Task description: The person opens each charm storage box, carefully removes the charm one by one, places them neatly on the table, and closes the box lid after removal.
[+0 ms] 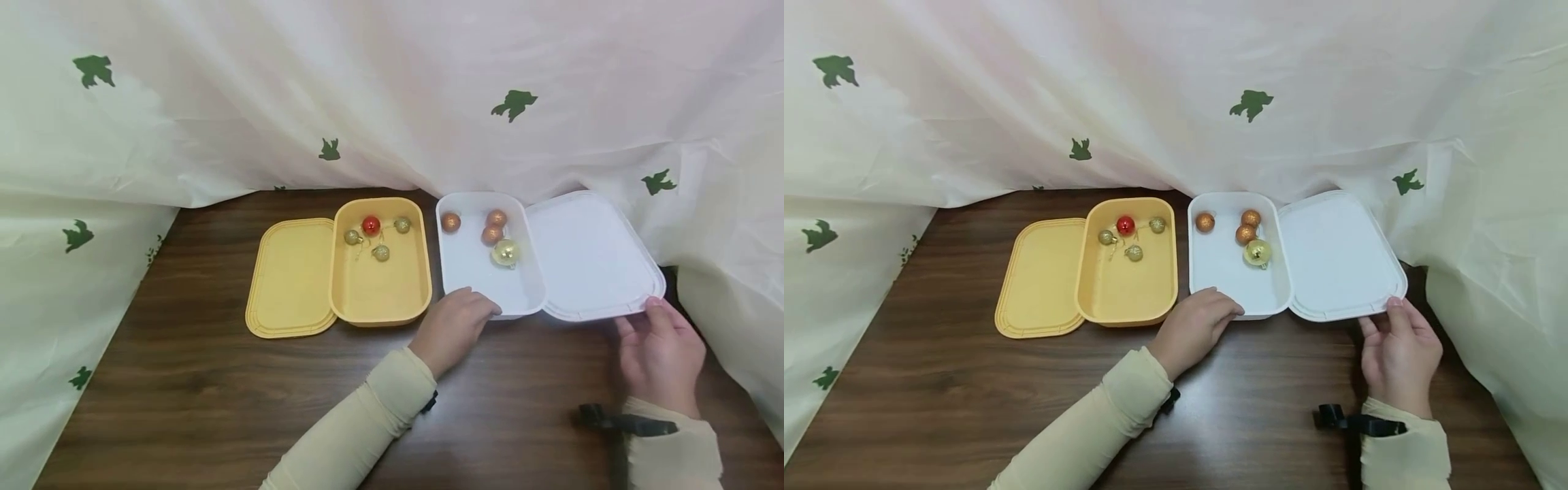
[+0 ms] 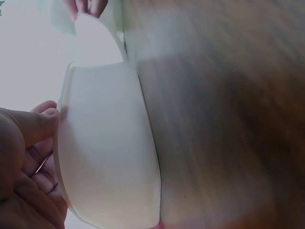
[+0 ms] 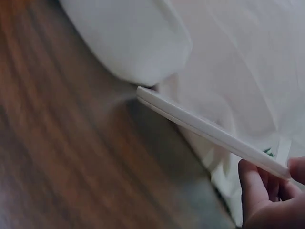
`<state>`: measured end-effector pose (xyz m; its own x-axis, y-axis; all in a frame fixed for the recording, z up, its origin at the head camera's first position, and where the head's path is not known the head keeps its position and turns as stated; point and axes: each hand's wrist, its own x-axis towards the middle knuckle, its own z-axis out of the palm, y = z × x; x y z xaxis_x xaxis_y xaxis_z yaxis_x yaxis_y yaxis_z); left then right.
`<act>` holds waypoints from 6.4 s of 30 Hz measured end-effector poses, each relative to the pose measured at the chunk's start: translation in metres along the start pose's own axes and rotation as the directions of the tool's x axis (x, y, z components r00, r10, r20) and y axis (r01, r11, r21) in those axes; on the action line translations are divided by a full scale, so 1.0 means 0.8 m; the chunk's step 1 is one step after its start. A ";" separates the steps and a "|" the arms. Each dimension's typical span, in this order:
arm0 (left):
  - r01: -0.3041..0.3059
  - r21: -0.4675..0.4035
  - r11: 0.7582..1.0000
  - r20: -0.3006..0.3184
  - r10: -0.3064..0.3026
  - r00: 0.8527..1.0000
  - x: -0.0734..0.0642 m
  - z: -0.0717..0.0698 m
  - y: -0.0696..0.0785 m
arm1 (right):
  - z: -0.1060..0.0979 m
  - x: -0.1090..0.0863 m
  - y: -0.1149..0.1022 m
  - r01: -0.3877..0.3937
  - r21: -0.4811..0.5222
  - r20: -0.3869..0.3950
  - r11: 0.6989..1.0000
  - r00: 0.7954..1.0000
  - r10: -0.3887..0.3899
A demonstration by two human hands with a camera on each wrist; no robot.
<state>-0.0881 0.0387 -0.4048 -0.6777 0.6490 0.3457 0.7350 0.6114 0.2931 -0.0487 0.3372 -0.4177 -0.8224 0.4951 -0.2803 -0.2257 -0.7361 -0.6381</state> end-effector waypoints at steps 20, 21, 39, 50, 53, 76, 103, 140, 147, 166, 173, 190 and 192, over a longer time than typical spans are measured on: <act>0.009 0.002 1.000 0.024 -0.009 1.000 0.008 0.003 0.010 | -0.028 0.020 -0.019 -0.166 -0.843 -0.202 0.512 0.979 -0.015; 0.003 0.002 1.000 0.028 -0.004 1.000 0.008 0.003 0.009 | -0.028 0.021 -0.020 -0.169 -0.871 -0.202 0.461 0.979 -0.024; 0.025 -0.157 0.987 0.022 -0.021 1.000 0.002 -0.009 0.002 | -0.032 0.027 -0.021 -0.214 -0.941 -0.236 0.264 0.970 -0.054; 0.145 -0.293 0.945 -0.170 -0.201 0.965 -0.036 -0.055 -0.030 | -0.027 0.020 -0.016 -0.175 -0.766 -0.306 0.618 0.945 -0.112; 0.160 -0.310 0.937 -0.213 -0.232 0.949 -0.049 -0.067 -0.043 | -0.025 0.020 -0.015 -0.152 -0.740 -0.305 0.655 0.944 -0.125; 0.376 -0.699 0.608 -0.208 -0.675 0.708 -0.151 -0.110 -0.126 | -0.021 0.019 -0.008 -0.096 -0.700 -0.295 0.708 0.941 -0.164; 0.528 -0.668 0.524 -0.012 -0.718 0.696 -0.164 -0.086 -0.147 | 0.064 -0.037 0.009 0.139 -0.799 0.036 0.585 0.982 -0.183; 0.451 -0.785 0.424 -0.008 -0.735 0.678 -0.164 -0.076 -0.145 | 0.191 -0.066 0.114 0.673 -0.716 0.694 0.184 0.716 0.078; 0.481 -0.764 0.430 -0.013 -0.756 0.655 -0.163 -0.075 -0.146 | 0.201 -0.066 0.126 0.684 -0.712 0.701 0.159 0.704 0.112; 0.408 -0.856 0.317 -0.002 -0.791 0.611 -0.167 -0.070 -0.151 | 0.233 -0.071 0.166 0.708 -0.656 0.752 0.260 0.642 0.149; 0.402 -0.861 0.313 0.001 -0.788 0.615 -0.165 -0.069 -0.151 | 0.251 -0.071 0.174 0.716 -0.666 0.746 0.210 0.635 0.202; 0.409 -0.853 0.326 0.000 -0.782 0.623 -0.164 -0.071 -0.151 | 0.327 -0.073 0.206 0.803 -0.591 0.775 0.081 0.538 0.331; 0.408 -0.852 0.327 0.000 -0.780 0.625 -0.164 -0.071 -0.151 | 0.335 -0.073 0.211 0.793 -0.603 0.766 0.089 0.545 0.339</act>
<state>-0.0870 -0.1461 -0.4347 -0.9974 -0.0715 -0.0125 -0.0182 0.0793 0.9967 -0.1788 0.0605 -0.3167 -0.9254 -0.3333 0.1802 -0.3567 0.6056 -0.7114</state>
